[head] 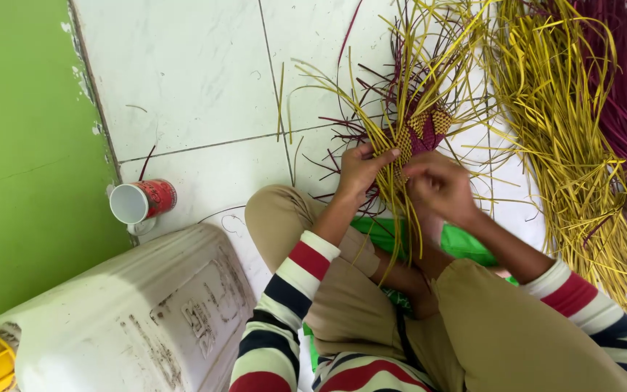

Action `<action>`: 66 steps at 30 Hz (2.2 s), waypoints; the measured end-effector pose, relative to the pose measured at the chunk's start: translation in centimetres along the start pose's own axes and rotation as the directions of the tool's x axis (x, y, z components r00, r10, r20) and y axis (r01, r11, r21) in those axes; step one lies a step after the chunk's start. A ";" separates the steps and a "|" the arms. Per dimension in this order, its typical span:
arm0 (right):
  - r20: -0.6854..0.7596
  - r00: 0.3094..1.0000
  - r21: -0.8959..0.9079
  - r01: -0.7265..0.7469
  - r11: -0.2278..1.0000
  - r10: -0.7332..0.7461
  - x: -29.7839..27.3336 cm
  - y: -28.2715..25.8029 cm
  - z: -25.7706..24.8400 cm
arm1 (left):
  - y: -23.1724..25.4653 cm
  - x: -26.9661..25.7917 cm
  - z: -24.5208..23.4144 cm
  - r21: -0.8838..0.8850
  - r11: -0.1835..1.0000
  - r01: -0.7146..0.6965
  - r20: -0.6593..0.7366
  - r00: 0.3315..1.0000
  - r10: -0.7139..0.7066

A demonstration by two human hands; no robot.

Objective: Weaving colored straw or grass strands together to create a patterned object

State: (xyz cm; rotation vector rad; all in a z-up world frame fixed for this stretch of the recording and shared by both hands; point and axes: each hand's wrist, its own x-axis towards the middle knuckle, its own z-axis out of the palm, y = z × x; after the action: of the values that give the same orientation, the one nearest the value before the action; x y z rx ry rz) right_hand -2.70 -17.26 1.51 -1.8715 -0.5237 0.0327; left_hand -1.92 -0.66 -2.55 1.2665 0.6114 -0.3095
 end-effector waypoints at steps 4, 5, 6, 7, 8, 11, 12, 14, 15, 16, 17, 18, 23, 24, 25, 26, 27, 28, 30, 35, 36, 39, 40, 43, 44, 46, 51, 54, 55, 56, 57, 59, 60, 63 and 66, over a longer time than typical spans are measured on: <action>-0.008 0.989 -0.002 -0.147 0.989 0.147 4.0 -0.5 -1.5 | -1.1 -0.5 0.7 -0.171 0.985 0.032 -0.043 0.998 -0.040; 0.063 0.987 -0.042 -0.147 0.988 0.149 4.5 -0.4 -1.6 | -1.1 -0.8 1.1 -0.182 0.983 0.009 -0.071 0.997 -0.023; 0.136 0.978 -0.079 -0.147 0.986 0.157 4.8 -0.3 -1.6 | -1.2 -1.1 1.4 -0.194 0.981 -0.010 -0.102 0.995 -0.010; 0.137 0.978 -0.078 -0.146 0.986 0.156 5.1 -0.2 -1.8 | -0.5 -1.6 1.5 -0.193 0.981 -0.011 -0.104 0.995 -0.009; 0.190 0.971 -0.098 -0.129 0.987 0.146 5.4 0.0 -2.1 | 0.2 -2.1 1.7 -0.050 0.984 -0.173 -0.144 0.976 0.165; 0.277 0.954 -0.148 -0.074 0.986 0.114 6.1 -0.6 -2.7 | 2.4 -4.1 1.7 0.237 0.864 -0.444 -0.123 0.869 0.480; 0.312 0.946 -0.179 -0.033 0.983 0.089 6.4 -1.0 -2.9 | 3.2 -4.8 1.7 0.363 0.752 -0.549 -0.070 0.789 0.610; 0.299 0.951 -0.121 -0.046 0.992 0.080 5.8 -0.8 -3.1 | 4.0 -5.6 2.2 0.331 0.749 -0.573 -0.054 0.781 0.622; 0.284 0.956 -0.062 -0.057 0.996 0.072 5.6 -0.7 -3.3 | 4.5 -5.9 2.4 0.298 0.744 -0.597 -0.039 0.772 0.635; 0.284 0.956 -0.061 -0.056 0.997 0.072 5.5 -1.0 -3.3 | 3.8 -5.2 2.0 0.299 0.745 -0.597 -0.040 0.772 0.635; 0.267 0.962 -0.051 -0.052 0.997 0.063 5.5 -1.3 -3.3 | 3.1 -4.4 1.5 0.257 0.773 -0.580 -0.022 0.796 0.605; 0.249 0.967 -0.042 -0.045 0.998 0.054 5.5 -1.6 -3.3 | 2.4 -3.6 1.1 0.214 0.798 -0.563 -0.003 0.817 0.577; 0.319 0.947 -0.213 0.103 0.972 -0.030 5.5 -7.0 -2.6 | 2.6 -1.6 -0.2 0.197 0.870 -0.452 0.127 0.892 0.434; 0.387 0.917 -0.376 0.249 0.893 -0.093 6.0 -9.7 -2.4 | 2.7 -1.2 -0.3 0.241 0.871 -0.427 0.197 0.901 0.387; 0.384 0.919 -0.376 0.247 0.893 -0.092 6.1 -10.3 -1.8 | 4.5 -1.1 -0.4 0.243 0.871 -0.427 0.200 0.900 0.386; 0.470 0.865 -0.410 0.391 0.824 -0.176 6.0 -11.0 -1.2 | 6.2 -1.0 -0.4 0.445 0.807 -0.388 0.319 0.911 0.261; 0.557 0.793 -0.426 0.526 0.736 -0.245 6.0 -11.7 -0.7 | 7.8 -0.9 -0.4 0.625 0.690 -0.364 0.405 0.907 0.111; 0.554 0.796 -0.430 0.525 0.735 -0.244 6.3 -12.5 -0.1 | 9.6 -1.5 0.1 0.625 0.689 -0.368 0.410 0.905 0.112; 0.564 0.735 -0.241 0.582 0.777 -0.375 7.0 -14.1 0.9 | 13.1 -2.8 1.1 0.680 0.660 -0.320 0.454 0.890 -0.036; 0.429 0.834 0.097 0.340 0.935 -0.348 12.1 -18.4 -2.9 | 11.6 -1.1 0.7 0.694 0.610 -0.382 0.517 0.854 -0.053; 0.343 0.876 0.190 0.289 0.938 -0.339 13.0 -17.7 -4.2 | 11.0 -0.4 0.3 0.685 0.617 -0.387 0.502 0.865 -0.016; 0.304 0.942 -0.120 0.183 0.976 -0.139 12.0 -14.6 -7.1 | 8.1 2.6 -2.3 0.658 0.637 -0.402 0.447 0.889 0.099; 0.304 0.943 -0.118 0.180 0.976 -0.137 11.2 -12.9 -7.0 | 7.1 2.9 -3.0 0.659 0.638 -0.400 0.446 0.890 0.096; 0.312 0.950 -0.206 0.078 0.975 -0.010 8.8 -7.7 -6.2 | 4.7 3.7 -4.7 0.628 0.695 -0.350 0.355 0.924 0.144; 0.329 0.944 -0.226 0.077 0.971 0.001 8.0 -6.0 -5.5 | 4.3 3.8 -5.0 0.624 0.710 -0.326 0.340 0.932 0.129; 0.345 0.939 -0.242 0.079 0.967 0.010 6.7 -3.4 -4.2 | 4.2 3.3 -5.4 0.621 0.724 -0.301 0.323 0.940 0.114; 0.395 0.849 -0.275 0.473 0.837 -0.350 6.1 -1.6 -1.6 | 5.7 0.9 -5.1 0.489 0.832 -0.263 0.327 0.939 0.104; 0.419 0.806 -0.266 0.549 0.792 -0.418 6.8 -1.3 -0.6 | 4.2 1.1 -4.5 0.466 0.854 -0.234 0.290 0.951 0.102; 0.415 0.808 -0.268 0.548 0.793 -0.418 7.2 -1.1 -0.3 | 4.2 0.9 -4.3 0.468 0.852 -0.235 0.292 0.951 0.101; 0.388 0.868 -0.233 0.419 0.878 -0.311 7.6 -0.9 -0.1 | 4.2 0.7 -4.1 0.449 0.863 -0.232 0.273 0.955 0.114; 0.364 0.911 -0.193 0.280 0.941 -0.196 8.0 -0.6 0.1 | 4.1 0.4 -3.9 0.430 0.873 -0.229 0.253 0.959 0.127; 0.385 0.922 -0.142 0.092 0.986 -0.030 9.0 -1.1 -0.4 | 3.5 0.1 -3.9 0.477 0.843 -0.248 0.243 0.959 0.145; 0.421 0.898 -0.094 -0.101 0.990 0.131 9.4 -1.4 -0.7 | 3.1 -0.1 -4.0 0.520 0.813 -0.262 0.227 0.960 0.164; 0.463 0.861 -0.172 -0.145 0.974 0.210 9.6 -0.4 -0.6 | 6.0 -3.0 -2.7 0.583 0.675 -0.452 0.229 0.889 0.397; 0.442 0.870 -0.166 -0.162 0.973 0.221 9.5 -1.1 -0.8 | 5.8 -3.7 -2.2 0.596 0.607 -0.526 0.211 0.832 0.514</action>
State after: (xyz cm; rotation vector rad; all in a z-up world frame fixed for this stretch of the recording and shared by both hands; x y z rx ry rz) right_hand 5.70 -14.15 4.96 -2.0385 -0.6686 0.6024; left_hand -2.35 2.69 3.85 2.0401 0.0676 -0.0200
